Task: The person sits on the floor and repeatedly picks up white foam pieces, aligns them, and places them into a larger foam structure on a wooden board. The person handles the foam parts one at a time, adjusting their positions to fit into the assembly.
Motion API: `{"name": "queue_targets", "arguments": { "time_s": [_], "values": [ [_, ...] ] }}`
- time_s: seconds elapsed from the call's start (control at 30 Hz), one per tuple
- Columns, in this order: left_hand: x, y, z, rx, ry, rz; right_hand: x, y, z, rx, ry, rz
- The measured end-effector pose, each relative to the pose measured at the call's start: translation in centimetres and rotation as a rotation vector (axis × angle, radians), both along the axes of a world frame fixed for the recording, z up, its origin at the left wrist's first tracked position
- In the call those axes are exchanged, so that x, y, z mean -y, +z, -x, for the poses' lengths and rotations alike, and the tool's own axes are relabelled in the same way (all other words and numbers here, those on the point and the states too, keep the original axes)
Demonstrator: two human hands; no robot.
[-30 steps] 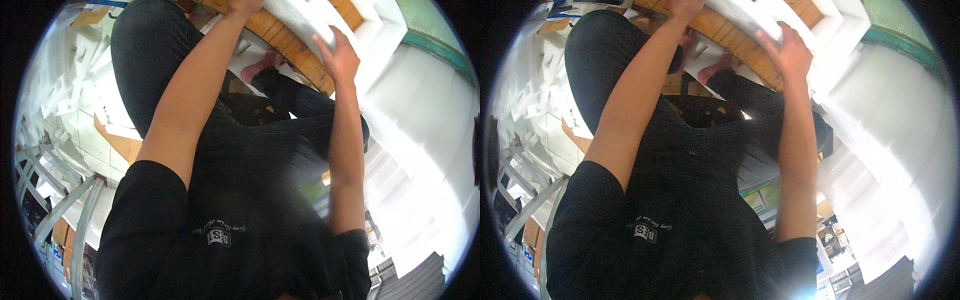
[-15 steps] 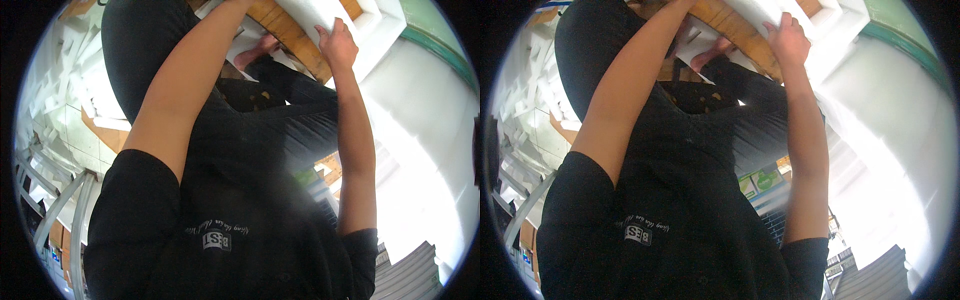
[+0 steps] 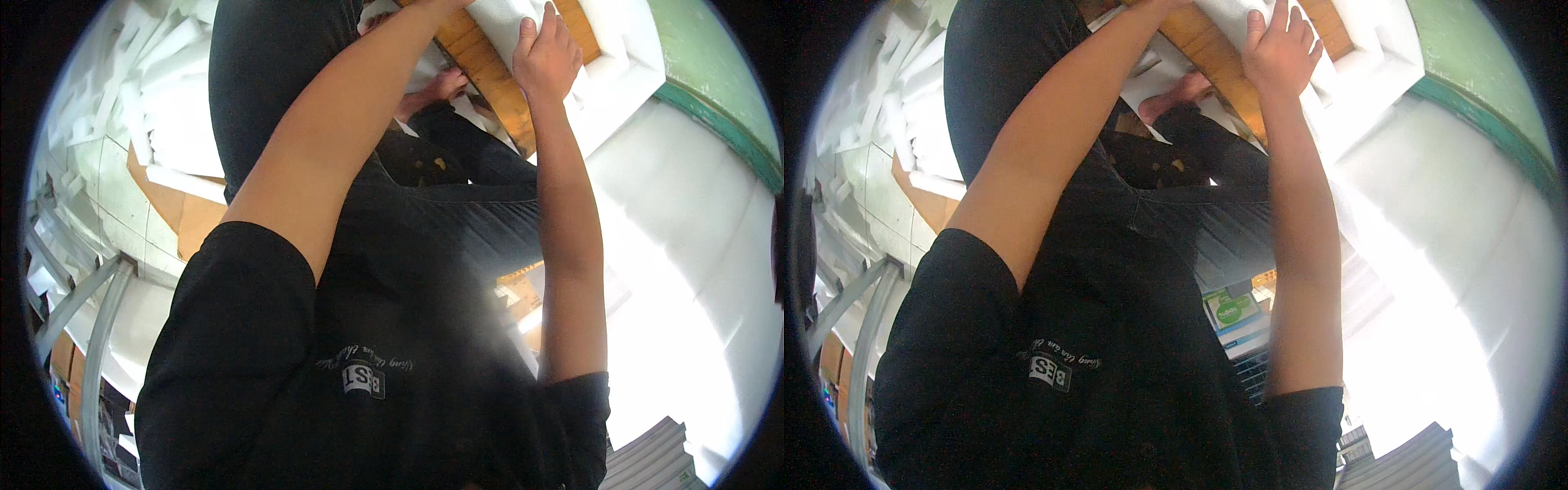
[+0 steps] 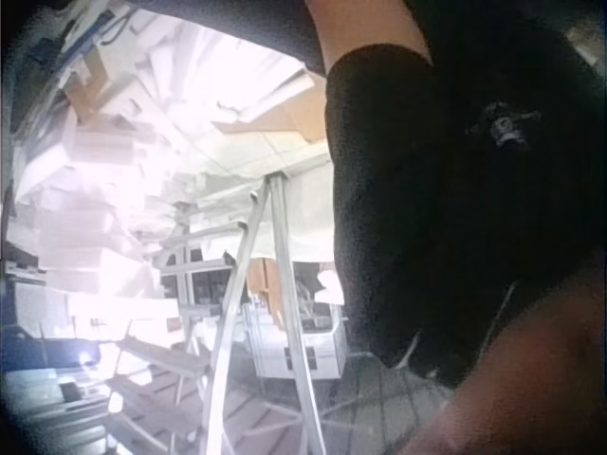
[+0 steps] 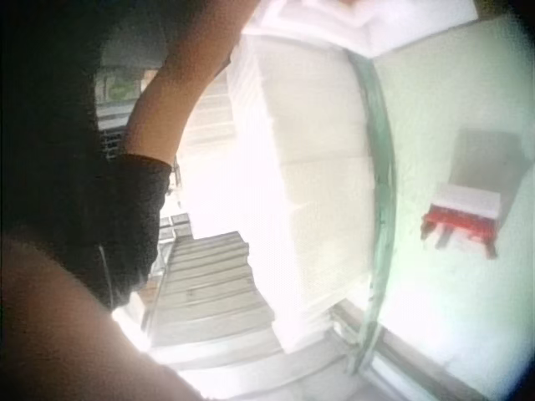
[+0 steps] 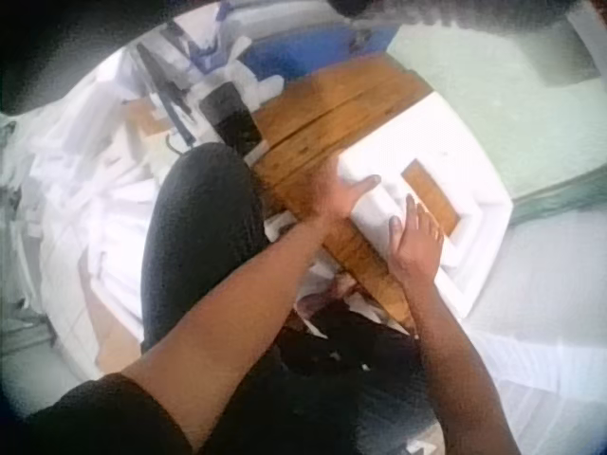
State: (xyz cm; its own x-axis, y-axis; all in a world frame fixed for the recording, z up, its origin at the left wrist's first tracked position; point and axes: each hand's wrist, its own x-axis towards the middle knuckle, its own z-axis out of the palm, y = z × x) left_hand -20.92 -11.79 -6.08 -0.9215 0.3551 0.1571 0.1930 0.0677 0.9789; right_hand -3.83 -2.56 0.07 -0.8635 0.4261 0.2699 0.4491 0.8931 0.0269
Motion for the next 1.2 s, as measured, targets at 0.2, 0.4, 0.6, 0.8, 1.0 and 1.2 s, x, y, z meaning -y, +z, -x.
{"name": "queue_targets", "arguments": {
  "time_s": [0.2, 0.4, 0.6, 0.8, 1.0, 1.2],
  "values": [
    [0.0, -0.2, 0.5, 0.073, -0.051, -0.038, -0.4, -0.7, 0.3, 0.125, -0.038, -0.011],
    [0.4, 1.1, 1.1, 0.256, -0.121, -0.034, -1.2, 0.0, 0.8, 0.135, -0.059, 0.104],
    [-0.1, 0.0, 1.9, 0.007, -0.027, 0.187, -2.1, 1.8, 1.4, 0.236, 0.095, 0.136],
    [0.5, 1.6, 1.8, 0.061, -0.16, -0.139, -1.2, 2.2, 3.6, 0.401, -0.034, 0.23],
    [0.3, 0.5, 1.0, 0.263, -0.139, -0.105, -0.8, 1.4, 3.4, 0.318, 0.016, 0.176],
    [0.4, -0.2, 0.9, 0.271, -0.102, -0.141, -1.0, 0.9, 3.3, 0.207, 0.094, 0.106]
  ]
}}
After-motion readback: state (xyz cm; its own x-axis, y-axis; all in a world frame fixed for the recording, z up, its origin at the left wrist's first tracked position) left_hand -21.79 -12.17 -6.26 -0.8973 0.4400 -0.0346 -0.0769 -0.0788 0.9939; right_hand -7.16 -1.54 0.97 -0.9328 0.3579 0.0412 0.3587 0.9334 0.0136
